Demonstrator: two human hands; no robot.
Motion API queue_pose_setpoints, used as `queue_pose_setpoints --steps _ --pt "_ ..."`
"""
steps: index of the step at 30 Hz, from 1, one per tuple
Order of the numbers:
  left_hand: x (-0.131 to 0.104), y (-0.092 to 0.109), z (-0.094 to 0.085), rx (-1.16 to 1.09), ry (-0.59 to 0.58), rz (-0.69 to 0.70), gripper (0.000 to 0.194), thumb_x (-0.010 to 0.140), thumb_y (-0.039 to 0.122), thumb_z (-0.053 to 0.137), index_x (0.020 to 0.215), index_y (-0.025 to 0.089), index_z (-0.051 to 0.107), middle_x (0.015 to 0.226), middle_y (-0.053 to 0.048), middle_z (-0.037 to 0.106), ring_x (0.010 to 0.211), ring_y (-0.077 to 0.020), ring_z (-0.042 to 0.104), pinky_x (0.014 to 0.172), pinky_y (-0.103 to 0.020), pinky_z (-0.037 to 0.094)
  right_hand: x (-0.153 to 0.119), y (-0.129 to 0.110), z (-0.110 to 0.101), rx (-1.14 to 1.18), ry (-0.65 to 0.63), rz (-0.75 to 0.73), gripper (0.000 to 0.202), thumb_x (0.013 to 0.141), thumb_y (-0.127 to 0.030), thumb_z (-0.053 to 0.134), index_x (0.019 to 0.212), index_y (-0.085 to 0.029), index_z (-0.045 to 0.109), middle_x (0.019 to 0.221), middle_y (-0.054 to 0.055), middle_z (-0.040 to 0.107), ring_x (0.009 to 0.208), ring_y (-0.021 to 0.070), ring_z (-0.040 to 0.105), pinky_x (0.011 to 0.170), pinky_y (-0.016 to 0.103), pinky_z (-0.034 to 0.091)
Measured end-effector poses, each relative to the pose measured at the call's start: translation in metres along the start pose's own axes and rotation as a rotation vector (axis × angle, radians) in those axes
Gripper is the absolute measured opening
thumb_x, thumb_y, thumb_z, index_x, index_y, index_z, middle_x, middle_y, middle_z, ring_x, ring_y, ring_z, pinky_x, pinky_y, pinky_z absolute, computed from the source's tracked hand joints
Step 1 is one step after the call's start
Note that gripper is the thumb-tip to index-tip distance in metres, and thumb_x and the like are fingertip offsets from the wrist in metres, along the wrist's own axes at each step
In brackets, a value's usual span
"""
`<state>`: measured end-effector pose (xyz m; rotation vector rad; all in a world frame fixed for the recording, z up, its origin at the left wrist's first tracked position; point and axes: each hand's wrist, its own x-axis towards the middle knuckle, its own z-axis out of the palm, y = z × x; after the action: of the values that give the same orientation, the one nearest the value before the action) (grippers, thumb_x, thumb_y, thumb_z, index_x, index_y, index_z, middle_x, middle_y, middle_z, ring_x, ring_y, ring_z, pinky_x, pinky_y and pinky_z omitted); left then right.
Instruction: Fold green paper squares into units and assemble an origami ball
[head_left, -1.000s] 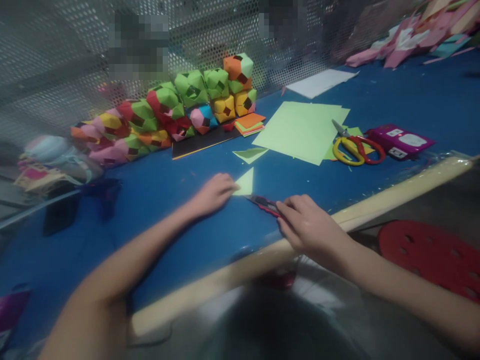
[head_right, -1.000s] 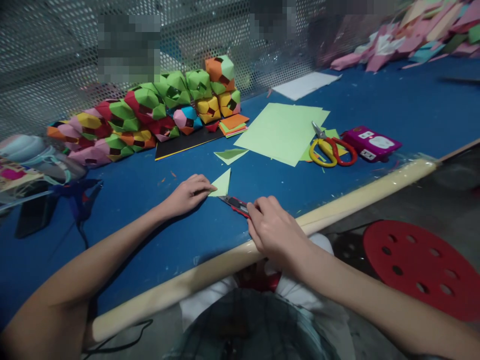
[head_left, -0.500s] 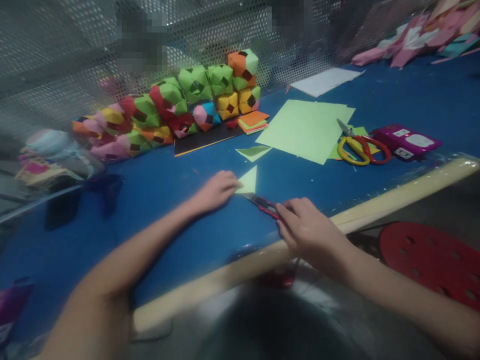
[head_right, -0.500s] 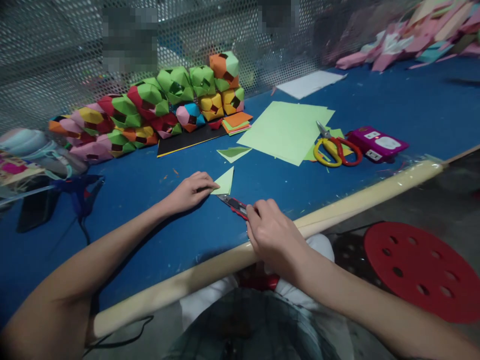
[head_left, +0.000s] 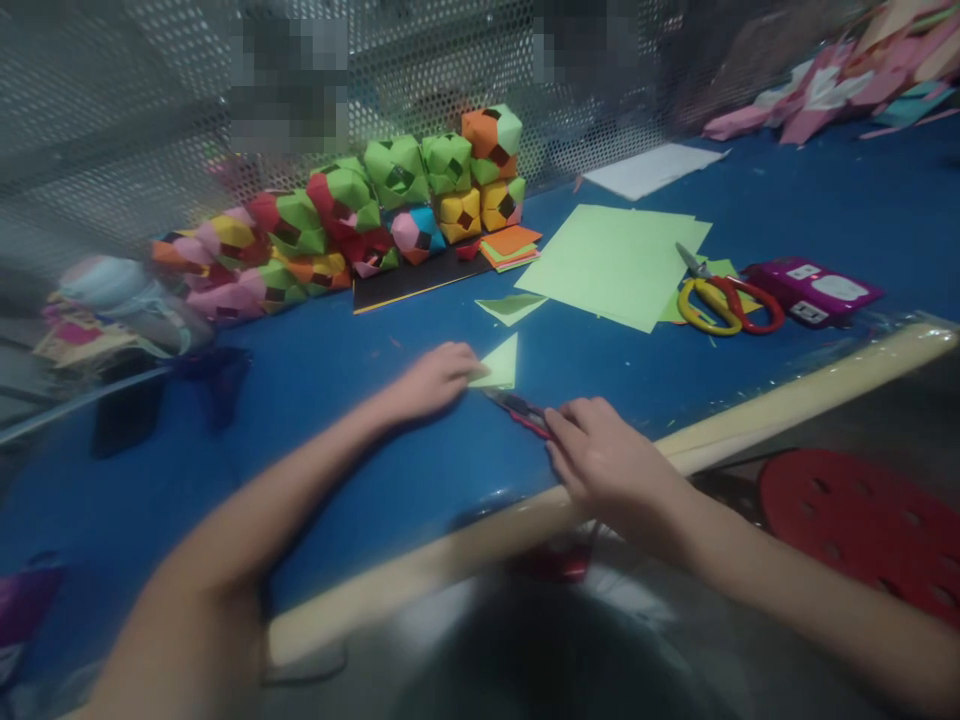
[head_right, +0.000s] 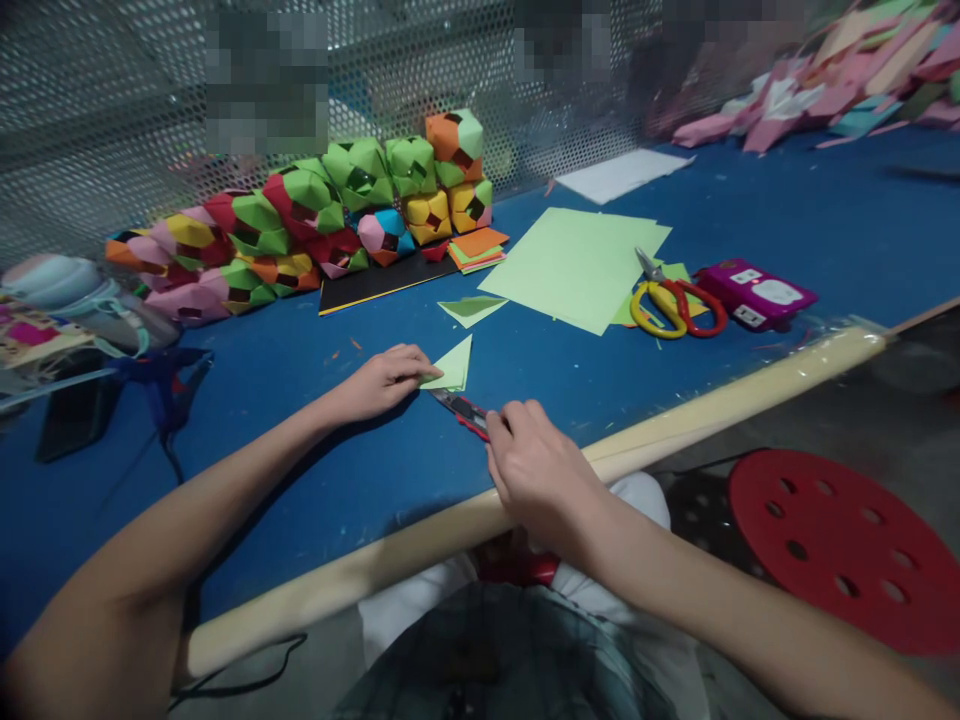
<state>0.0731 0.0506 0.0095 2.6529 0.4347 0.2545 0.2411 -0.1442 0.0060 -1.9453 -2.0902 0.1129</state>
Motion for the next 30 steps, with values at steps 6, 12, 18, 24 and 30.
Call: queue_pose_setpoints --steps 6,12,18,24,30 --pt "0.001 0.000 0.000 -0.001 0.001 0.012 0.030 0.089 0.012 0.041 0.102 0.016 0.068 0.094 -0.008 0.063 0.092 -0.0186 0.055 0.086 -0.036 0.045 0.002 0.000 0.001 -0.015 0.021 -0.050 0.026 0.092 -0.021 0.042 0.103 -0.009 0.063 0.094 0.014 0.059 0.083 0.0231 0.048 0.066 0.030 0.041" --pt "0.000 0.002 -0.001 -0.004 -0.001 0.005 0.030 0.090 0.012 0.041 0.101 0.015 0.068 0.094 -0.008 0.063 0.092 -0.0188 0.056 0.087 -0.036 0.045 0.006 -0.002 0.000 0.019 -0.006 -0.048 0.028 0.093 -0.021 0.041 0.104 -0.008 0.063 0.095 0.014 0.059 0.084 0.0232 0.049 0.067 0.031 0.041" --pt "0.000 0.002 -0.001 0.004 -0.009 0.001 0.031 0.090 0.013 0.041 0.105 0.013 0.068 0.095 -0.010 0.063 0.093 -0.0193 0.056 0.087 -0.036 0.045 0.009 -0.004 -0.003 0.037 -0.050 -0.024 0.029 0.093 -0.021 0.041 0.106 -0.008 0.063 0.098 0.015 0.059 0.087 0.0237 0.049 0.066 0.030 0.040" --pt "0.001 0.002 -0.006 -0.046 -0.024 -0.002 0.029 0.090 0.014 0.043 0.102 0.016 0.069 0.096 -0.008 0.064 0.093 -0.0179 0.057 0.088 -0.036 0.045 0.012 -0.004 -0.001 0.049 -0.046 -0.051 0.030 0.093 -0.021 0.041 0.109 -0.008 0.062 0.097 0.014 0.059 0.085 0.0229 0.049 0.067 0.031 0.040" --pt "0.009 -0.003 -0.015 -0.109 -0.062 0.054 0.025 0.090 0.019 0.047 0.098 0.017 0.071 0.094 -0.007 0.066 0.090 -0.0167 0.058 0.091 -0.036 0.043 0.012 0.000 0.002 -0.011 -0.010 -0.088 0.028 0.093 -0.022 0.041 0.103 -0.009 0.064 0.095 0.015 0.058 0.086 0.0247 0.048 0.066 0.032 0.040"
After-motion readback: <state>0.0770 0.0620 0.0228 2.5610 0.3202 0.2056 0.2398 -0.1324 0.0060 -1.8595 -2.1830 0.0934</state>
